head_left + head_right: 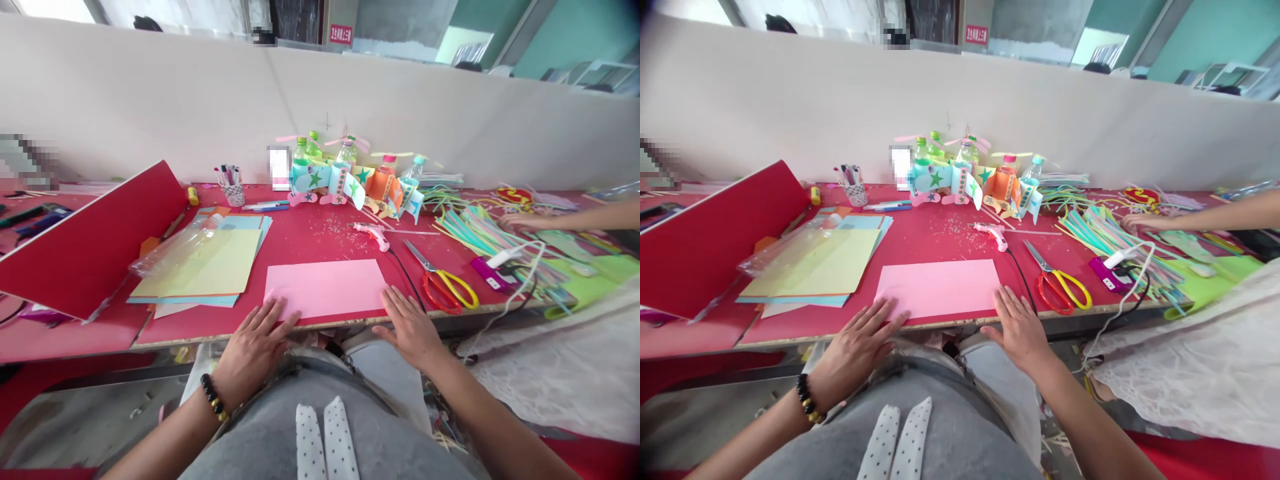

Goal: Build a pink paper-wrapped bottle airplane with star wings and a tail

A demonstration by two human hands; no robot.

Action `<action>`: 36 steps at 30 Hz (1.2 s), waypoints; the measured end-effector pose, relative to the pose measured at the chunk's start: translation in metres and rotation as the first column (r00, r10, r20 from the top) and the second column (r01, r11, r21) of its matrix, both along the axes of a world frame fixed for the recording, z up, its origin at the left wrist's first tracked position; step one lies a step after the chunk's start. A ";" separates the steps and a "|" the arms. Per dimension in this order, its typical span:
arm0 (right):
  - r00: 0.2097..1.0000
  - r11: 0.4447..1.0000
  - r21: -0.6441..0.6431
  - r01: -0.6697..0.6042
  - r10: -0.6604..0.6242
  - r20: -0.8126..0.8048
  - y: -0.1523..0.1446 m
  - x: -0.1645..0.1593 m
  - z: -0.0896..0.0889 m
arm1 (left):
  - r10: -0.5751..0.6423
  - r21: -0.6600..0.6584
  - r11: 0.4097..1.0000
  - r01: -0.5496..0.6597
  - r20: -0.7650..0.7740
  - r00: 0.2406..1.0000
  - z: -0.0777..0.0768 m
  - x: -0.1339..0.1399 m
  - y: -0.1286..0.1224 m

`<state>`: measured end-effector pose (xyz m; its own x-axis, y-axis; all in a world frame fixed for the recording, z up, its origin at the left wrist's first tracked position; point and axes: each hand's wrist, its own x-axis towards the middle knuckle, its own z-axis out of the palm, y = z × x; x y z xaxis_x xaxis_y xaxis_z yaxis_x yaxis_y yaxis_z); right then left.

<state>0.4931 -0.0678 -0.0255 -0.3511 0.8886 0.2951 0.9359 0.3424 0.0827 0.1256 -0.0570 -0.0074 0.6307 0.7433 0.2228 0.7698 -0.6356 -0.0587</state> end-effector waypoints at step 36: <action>0.996 0.996 -0.019 0.084 -0.084 0.006 0.002 0.001 -0.010 | 0.240 -0.439 0.874 -0.207 0.021 0.970 0.052 -0.005 0.095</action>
<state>0.4939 -0.0655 -0.0354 -0.2763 0.9205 0.2762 0.9611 0.2641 0.0813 0.1208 0.0381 0.0446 0.4306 0.8954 -0.1133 0.8859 -0.3954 0.2425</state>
